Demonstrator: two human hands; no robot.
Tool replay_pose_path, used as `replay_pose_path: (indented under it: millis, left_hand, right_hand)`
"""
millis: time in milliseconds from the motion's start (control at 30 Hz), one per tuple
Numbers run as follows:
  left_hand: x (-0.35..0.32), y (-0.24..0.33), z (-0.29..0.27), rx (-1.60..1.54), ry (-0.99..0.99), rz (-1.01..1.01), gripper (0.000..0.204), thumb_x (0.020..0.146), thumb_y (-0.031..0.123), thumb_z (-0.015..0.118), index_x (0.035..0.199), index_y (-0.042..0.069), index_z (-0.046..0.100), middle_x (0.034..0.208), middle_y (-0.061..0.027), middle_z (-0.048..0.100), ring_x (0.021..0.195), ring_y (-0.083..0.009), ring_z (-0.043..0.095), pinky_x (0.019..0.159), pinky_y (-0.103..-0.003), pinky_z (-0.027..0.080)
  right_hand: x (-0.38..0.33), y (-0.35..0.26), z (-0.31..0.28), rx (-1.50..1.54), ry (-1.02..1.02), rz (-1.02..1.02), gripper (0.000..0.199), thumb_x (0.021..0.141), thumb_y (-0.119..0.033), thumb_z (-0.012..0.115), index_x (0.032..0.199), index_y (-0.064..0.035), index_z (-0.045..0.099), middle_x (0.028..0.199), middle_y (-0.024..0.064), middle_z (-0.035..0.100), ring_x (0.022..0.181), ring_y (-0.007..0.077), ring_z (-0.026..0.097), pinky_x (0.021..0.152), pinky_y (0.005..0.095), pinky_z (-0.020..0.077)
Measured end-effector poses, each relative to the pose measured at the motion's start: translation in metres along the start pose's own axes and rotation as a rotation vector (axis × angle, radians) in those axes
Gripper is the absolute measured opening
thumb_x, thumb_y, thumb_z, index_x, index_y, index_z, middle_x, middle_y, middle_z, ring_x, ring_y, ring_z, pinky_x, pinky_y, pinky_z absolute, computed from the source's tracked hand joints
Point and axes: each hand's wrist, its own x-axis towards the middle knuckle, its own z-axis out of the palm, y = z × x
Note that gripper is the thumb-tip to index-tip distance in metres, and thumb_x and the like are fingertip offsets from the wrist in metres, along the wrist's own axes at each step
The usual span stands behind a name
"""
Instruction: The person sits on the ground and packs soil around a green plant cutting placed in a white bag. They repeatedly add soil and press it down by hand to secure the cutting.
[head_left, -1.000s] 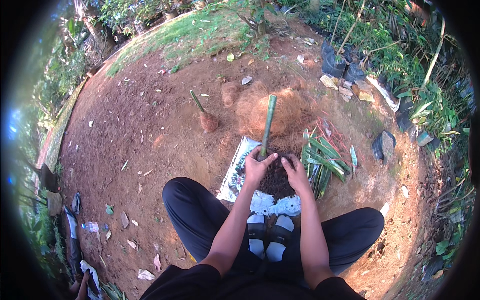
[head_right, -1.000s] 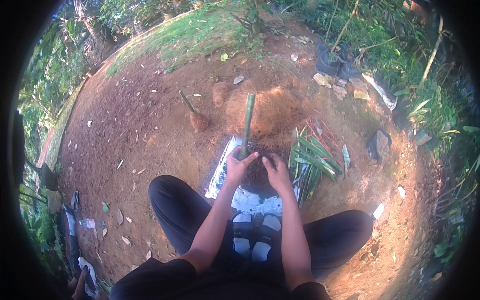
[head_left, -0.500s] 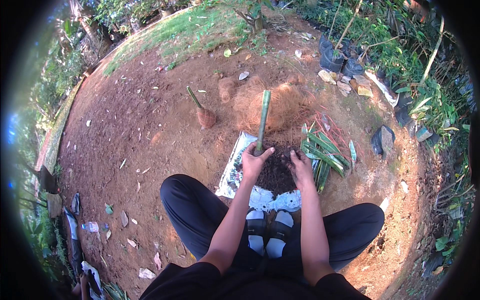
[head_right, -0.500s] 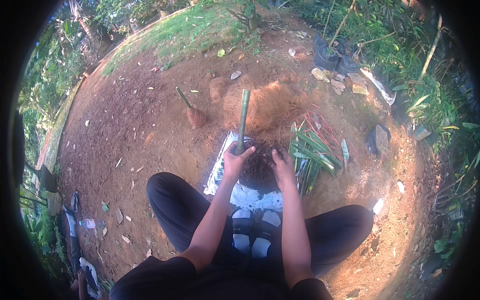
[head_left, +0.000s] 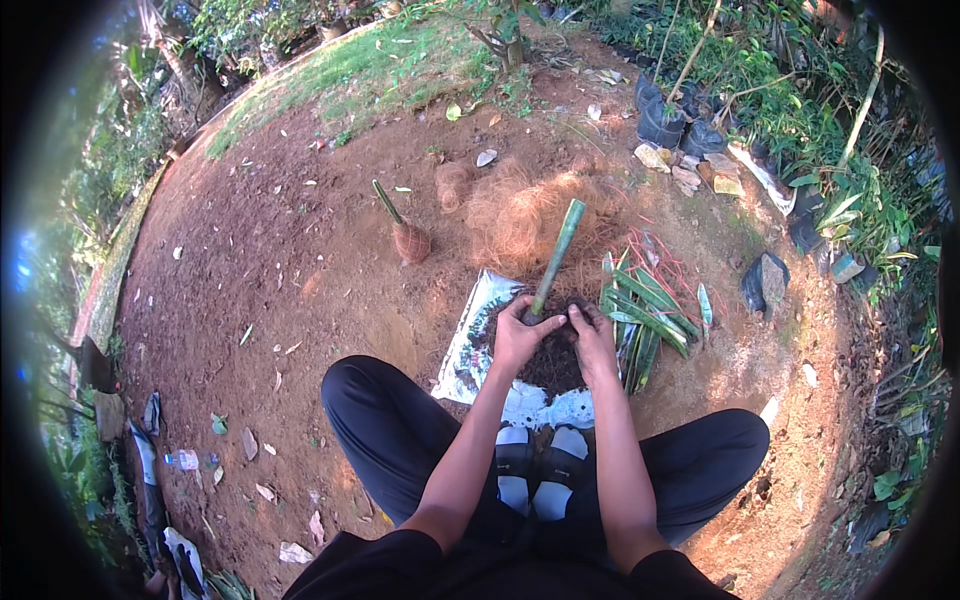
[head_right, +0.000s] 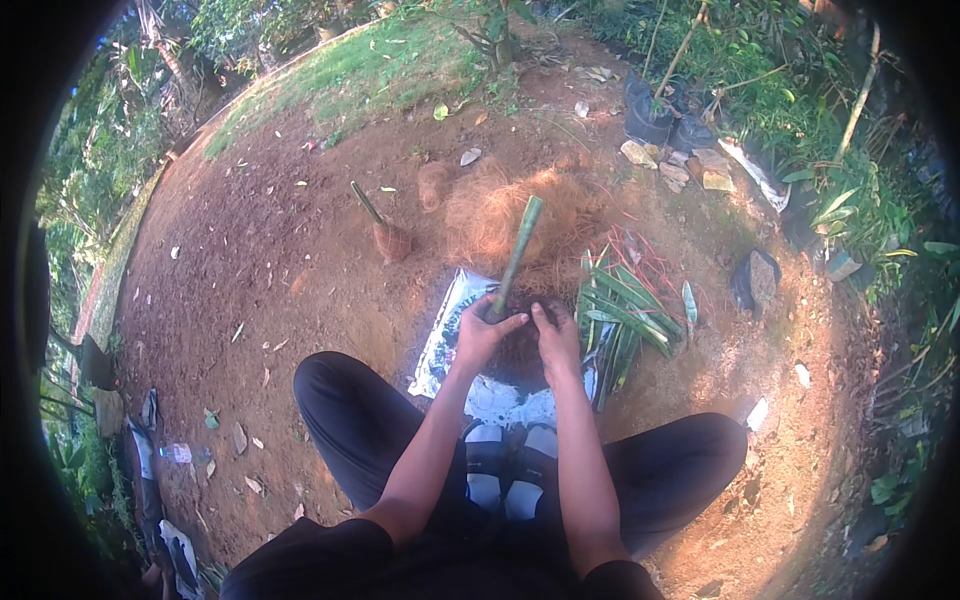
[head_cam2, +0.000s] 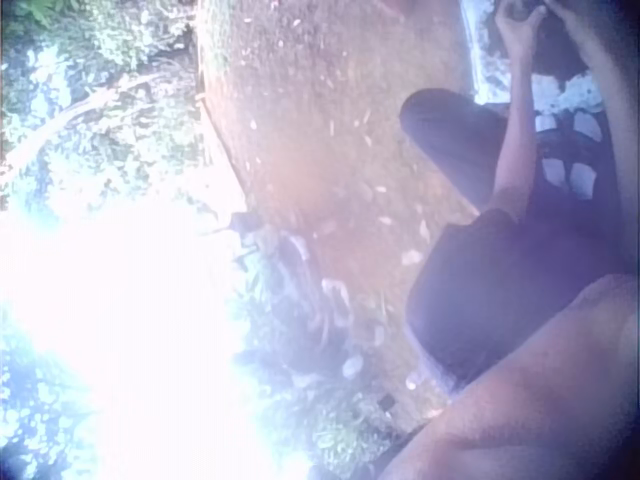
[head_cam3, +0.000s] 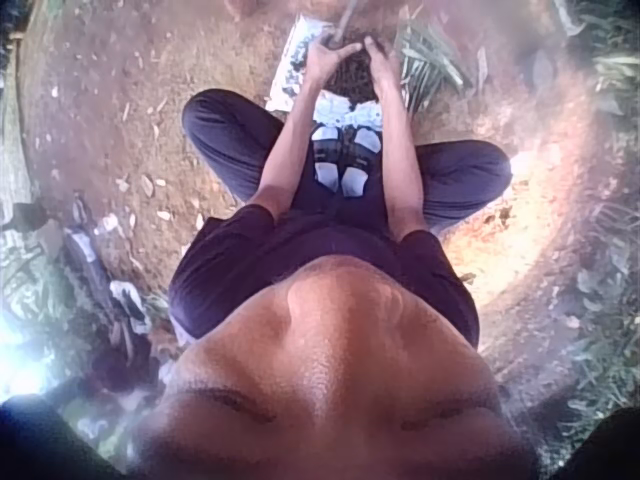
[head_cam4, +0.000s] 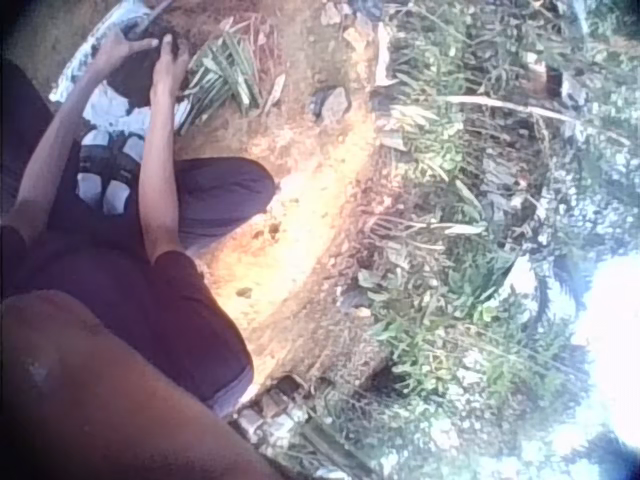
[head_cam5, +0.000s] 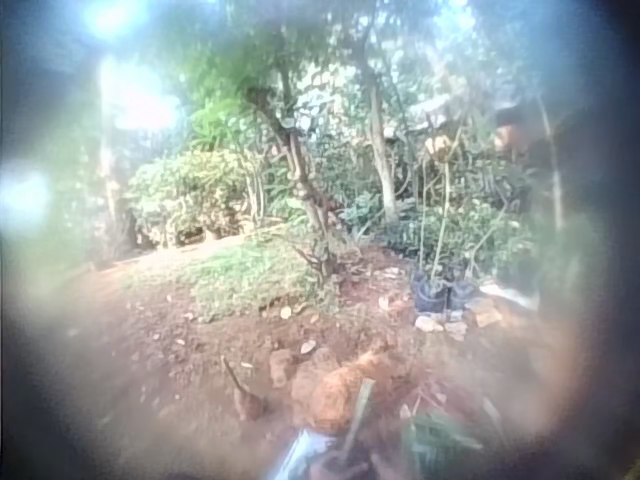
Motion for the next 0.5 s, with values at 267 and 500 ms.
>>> replay_pose_path:
  millis: [267, 500]
  left_hand:
    - [-0.005, 0.013, -0.004, -0.031, 0.06, 0.105, 0.032, 0.07, 0.018, 0.085, 0.087, 0.001, 0.064, 0.078, -0.0005, 0.062, 0.07, -0.0086, 0.051, 0.065, -0.025, 0.044]
    - [-0.006, 0.015, -0.008, 0.113, -0.005, 0.071, 0.035, 0.071, 0.013, 0.083, 0.097, 0.001, 0.062, 0.091, -0.0041, 0.067, 0.083, -0.0119, 0.061, 0.078, -0.028, 0.049]
  right_hand:
    - [-0.01, -0.021, 0.005, 0.132, -0.062, 0.097, 0.053, 0.092, -0.029, 0.062, 0.13, 0.0045, 0.044, 0.125, 0.0143, 0.051, 0.112, 0.0208, 0.053, 0.087, 0.0341, 0.0499]
    - [-0.013, -0.026, 0.006, 0.24, -0.039, 0.097, 0.025, 0.093, -0.022, 0.06, 0.11, -0.0036, 0.057, 0.102, 0.0058, 0.062, 0.093, 0.0159, 0.062, 0.083, 0.0327, 0.0535]
